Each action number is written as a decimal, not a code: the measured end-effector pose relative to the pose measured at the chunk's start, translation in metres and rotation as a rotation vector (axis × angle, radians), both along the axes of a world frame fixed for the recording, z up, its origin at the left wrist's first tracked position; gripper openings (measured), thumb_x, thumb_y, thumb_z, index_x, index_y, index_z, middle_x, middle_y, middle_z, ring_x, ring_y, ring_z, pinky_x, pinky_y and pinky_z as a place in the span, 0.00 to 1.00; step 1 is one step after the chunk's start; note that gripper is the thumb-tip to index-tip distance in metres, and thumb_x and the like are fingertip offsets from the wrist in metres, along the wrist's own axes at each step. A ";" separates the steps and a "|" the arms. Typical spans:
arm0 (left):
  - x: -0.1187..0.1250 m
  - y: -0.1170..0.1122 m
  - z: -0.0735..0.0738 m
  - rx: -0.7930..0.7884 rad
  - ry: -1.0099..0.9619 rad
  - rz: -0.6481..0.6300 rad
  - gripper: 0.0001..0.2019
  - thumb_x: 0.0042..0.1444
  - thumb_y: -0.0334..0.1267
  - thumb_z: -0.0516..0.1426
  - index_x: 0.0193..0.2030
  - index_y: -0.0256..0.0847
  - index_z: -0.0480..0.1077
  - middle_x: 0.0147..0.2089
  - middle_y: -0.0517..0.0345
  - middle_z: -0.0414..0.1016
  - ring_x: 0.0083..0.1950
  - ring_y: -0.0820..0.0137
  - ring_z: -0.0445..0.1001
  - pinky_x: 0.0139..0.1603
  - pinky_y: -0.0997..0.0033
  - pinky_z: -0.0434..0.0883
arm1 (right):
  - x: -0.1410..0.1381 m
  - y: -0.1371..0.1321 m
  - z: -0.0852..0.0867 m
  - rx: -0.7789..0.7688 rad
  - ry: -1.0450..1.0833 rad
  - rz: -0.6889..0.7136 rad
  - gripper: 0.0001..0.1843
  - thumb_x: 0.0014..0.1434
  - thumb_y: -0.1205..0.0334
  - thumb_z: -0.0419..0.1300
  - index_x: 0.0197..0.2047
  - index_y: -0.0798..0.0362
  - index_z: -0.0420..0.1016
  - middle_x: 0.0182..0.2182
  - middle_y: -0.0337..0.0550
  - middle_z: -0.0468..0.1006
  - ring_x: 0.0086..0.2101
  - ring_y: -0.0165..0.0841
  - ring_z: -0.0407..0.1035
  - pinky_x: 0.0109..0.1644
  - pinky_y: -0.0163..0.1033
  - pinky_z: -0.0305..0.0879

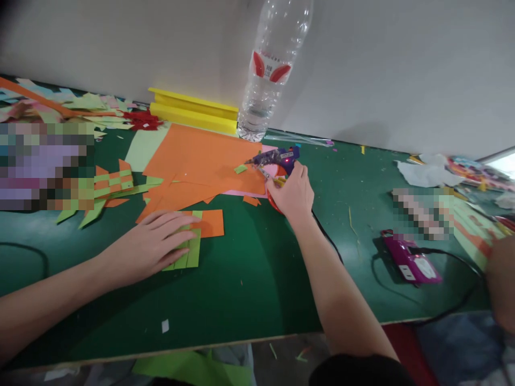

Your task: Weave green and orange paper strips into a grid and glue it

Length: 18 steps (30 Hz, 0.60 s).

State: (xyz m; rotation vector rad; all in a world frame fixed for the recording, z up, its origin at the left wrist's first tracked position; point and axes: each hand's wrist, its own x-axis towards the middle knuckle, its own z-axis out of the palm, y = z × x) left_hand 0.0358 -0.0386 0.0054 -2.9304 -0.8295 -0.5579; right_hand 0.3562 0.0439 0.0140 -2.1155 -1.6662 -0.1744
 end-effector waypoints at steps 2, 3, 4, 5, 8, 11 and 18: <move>0.000 0.001 -0.003 -0.008 0.003 0.007 0.11 0.68 0.35 0.48 0.45 0.38 0.72 0.57 0.45 0.73 0.59 0.57 0.70 0.56 0.55 0.66 | -0.001 -0.001 -0.002 0.022 -0.012 0.013 0.39 0.52 0.47 0.59 0.61 0.60 0.57 0.56 0.67 0.67 0.52 0.57 0.68 0.48 0.58 0.68; 0.000 0.001 -0.004 -0.012 0.001 0.010 0.11 0.68 0.32 0.48 0.45 0.38 0.72 0.57 0.45 0.73 0.59 0.57 0.69 0.57 0.55 0.66 | -0.001 -0.001 -0.003 0.034 -0.026 0.021 0.39 0.52 0.46 0.59 0.61 0.60 0.57 0.55 0.67 0.67 0.52 0.57 0.68 0.48 0.58 0.68; 0.001 0.001 -0.006 -0.020 -0.004 0.013 0.12 0.66 0.28 0.47 0.45 0.38 0.71 0.58 0.45 0.73 0.60 0.58 0.69 0.58 0.55 0.65 | -0.001 -0.001 -0.004 0.043 -0.043 0.030 0.38 0.53 0.46 0.59 0.60 0.59 0.57 0.54 0.67 0.68 0.51 0.57 0.68 0.48 0.58 0.68; 0.001 0.001 -0.008 -0.037 -0.009 0.019 0.14 0.65 0.24 0.46 0.46 0.38 0.71 0.58 0.45 0.72 0.61 0.58 0.68 0.59 0.54 0.64 | -0.001 -0.001 -0.005 0.049 -0.059 0.038 0.37 0.53 0.47 0.59 0.60 0.59 0.58 0.53 0.66 0.68 0.51 0.56 0.68 0.48 0.59 0.68; 0.004 0.000 -0.010 -0.085 -0.029 0.046 0.15 0.63 0.21 0.46 0.45 0.39 0.71 0.58 0.47 0.72 0.61 0.61 0.67 0.63 0.53 0.61 | -0.002 -0.002 -0.006 0.049 -0.081 0.063 0.34 0.55 0.49 0.59 0.59 0.59 0.59 0.52 0.66 0.69 0.50 0.56 0.69 0.48 0.58 0.68; 0.006 0.000 -0.010 -0.037 -0.057 0.047 0.11 0.66 0.26 0.49 0.46 0.39 0.71 0.56 0.49 0.74 0.60 0.61 0.69 0.64 0.53 0.61 | -0.003 -0.003 -0.005 0.044 -0.089 0.086 0.33 0.56 0.50 0.58 0.59 0.60 0.59 0.52 0.66 0.69 0.51 0.55 0.69 0.49 0.57 0.69; 0.002 -0.009 -0.004 0.230 -0.024 -0.043 0.14 0.64 0.24 0.50 0.51 0.39 0.71 0.52 0.51 0.78 0.54 0.64 0.73 0.64 0.55 0.61 | -0.004 -0.005 -0.006 0.047 -0.100 0.132 0.35 0.56 0.49 0.58 0.60 0.61 0.57 0.54 0.66 0.68 0.51 0.54 0.68 0.48 0.56 0.69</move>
